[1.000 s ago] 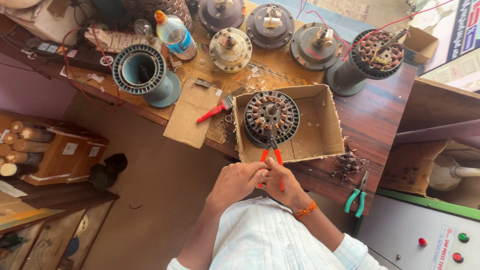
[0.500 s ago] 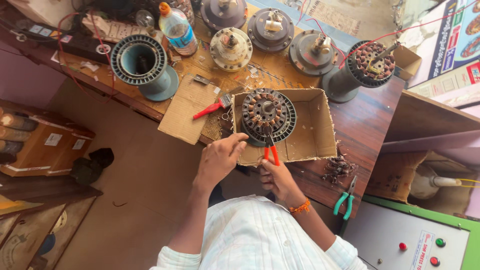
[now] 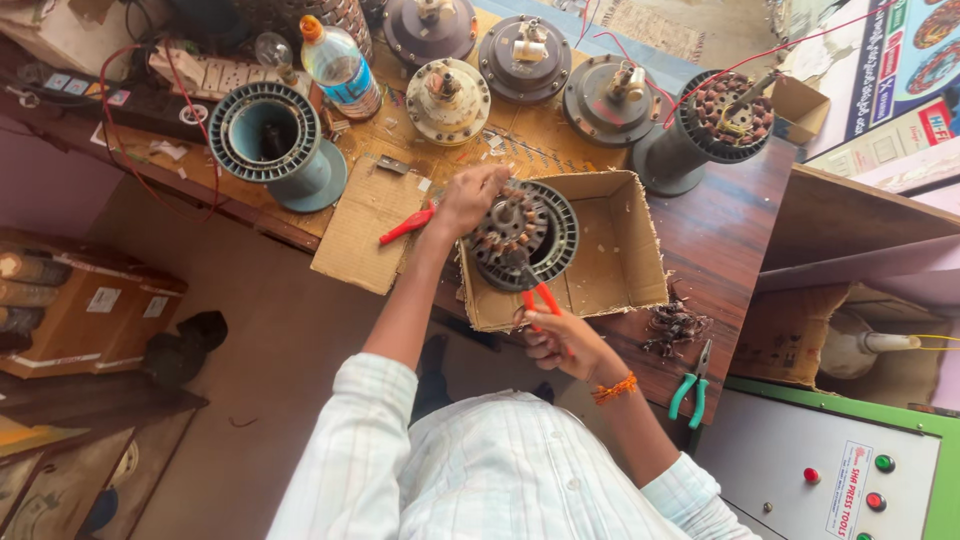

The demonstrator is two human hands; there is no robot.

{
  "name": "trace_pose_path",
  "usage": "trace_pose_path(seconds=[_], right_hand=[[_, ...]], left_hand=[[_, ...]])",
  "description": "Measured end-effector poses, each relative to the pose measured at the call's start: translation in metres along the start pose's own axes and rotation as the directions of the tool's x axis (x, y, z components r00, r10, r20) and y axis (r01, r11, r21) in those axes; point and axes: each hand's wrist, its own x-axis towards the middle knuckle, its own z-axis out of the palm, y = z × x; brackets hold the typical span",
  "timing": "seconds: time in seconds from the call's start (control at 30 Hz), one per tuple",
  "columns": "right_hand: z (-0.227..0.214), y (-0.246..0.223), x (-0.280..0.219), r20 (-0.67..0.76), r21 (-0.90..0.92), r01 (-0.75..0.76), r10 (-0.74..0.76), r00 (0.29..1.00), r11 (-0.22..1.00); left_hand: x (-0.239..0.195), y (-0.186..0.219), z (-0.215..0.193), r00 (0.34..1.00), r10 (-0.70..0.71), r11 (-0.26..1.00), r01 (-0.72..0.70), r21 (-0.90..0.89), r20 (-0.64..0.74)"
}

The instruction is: The person uses pliers to pull and remove copper wire from the slots of a motor stator placed in a cardboard box. The person repeatedly rotates the stator to access different sections while extracting wire.

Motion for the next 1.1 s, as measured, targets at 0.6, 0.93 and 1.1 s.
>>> trace_pose_path(seconds=[0.6,0.93,1.1], right_hand=[[0.023,-0.006,-0.023,-0.014,-0.968,0.162,-0.682,0.731,0.194],[-0.019,0.013,-0.071,-0.313,-0.745,0.241,-0.646,0.696,0.621],[-0.006,0.014,-0.079,-0.375,-0.818,0.144,-0.706,0.601,0.557]], left_hand=[[-0.001,0.054,-0.019,0.999,0.012,0.998,-0.015,-0.064,-0.048],[-0.037,0.111,-0.019,0.979,0.179,0.981,-0.171,0.086,-0.093],[-0.031,0.103,-0.022,0.959,0.282,0.959,-0.281,-0.021,0.012]])
